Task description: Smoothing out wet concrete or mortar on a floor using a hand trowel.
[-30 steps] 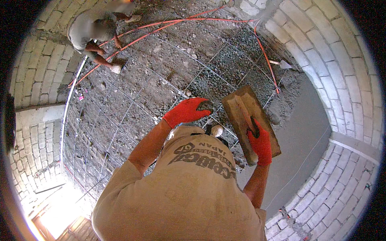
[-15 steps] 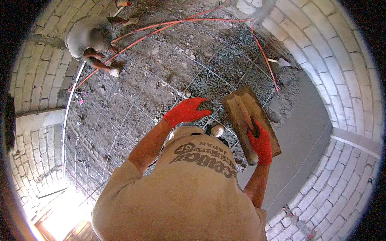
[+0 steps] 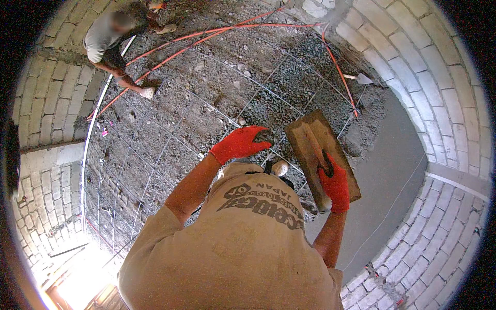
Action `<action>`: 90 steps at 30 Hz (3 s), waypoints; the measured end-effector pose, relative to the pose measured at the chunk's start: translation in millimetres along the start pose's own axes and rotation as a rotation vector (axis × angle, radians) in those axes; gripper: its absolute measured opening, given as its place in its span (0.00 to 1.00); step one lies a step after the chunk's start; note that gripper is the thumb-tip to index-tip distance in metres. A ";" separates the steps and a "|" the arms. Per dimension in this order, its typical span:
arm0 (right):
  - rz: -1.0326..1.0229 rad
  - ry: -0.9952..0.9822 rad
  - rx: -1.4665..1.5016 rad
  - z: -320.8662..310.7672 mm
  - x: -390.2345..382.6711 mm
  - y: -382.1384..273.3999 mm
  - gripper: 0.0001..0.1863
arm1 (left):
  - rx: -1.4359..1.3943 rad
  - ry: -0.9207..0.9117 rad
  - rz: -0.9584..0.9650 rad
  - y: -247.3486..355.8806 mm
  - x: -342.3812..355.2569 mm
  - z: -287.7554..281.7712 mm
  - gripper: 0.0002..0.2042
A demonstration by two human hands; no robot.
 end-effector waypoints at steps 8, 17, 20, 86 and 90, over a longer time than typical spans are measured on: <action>0.119 -0.056 0.058 -1.5 3.2 -10.6 0.30 | 0.008 0.011 -0.008 -4.7 1.9 1.9 0.34; 0.079 -0.042 0.036 -2.3 2.4 -11.1 0.30 | -0.022 -0.003 -0.004 -3.0 2.0 -0.4 0.34; 0.051 -0.024 0.010 -3.2 1.3 -8.8 0.29 | -0.023 0.005 0.026 -3.4 3.3 1.2 0.33; 0.486 -0.281 0.415 35.2 9.0 347.6 0.13 | -1.044 0.799 -0.268 -80.8 -93.9 29.7 0.17; 0.566 -0.299 0.669 12.3 58.1 252.6 0.21 | -0.937 0.879 -0.371 -29.0 -117.0 34.6 0.17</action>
Point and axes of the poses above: each hand's wrist, its own x-axis towards the middle knuckle, its own z-axis out of the palm, y = z × x, the point moved 3 cm from there along x, towards the middle knuckle, and after that the axes turned 9 degrees about x, right-handed, at the moved point
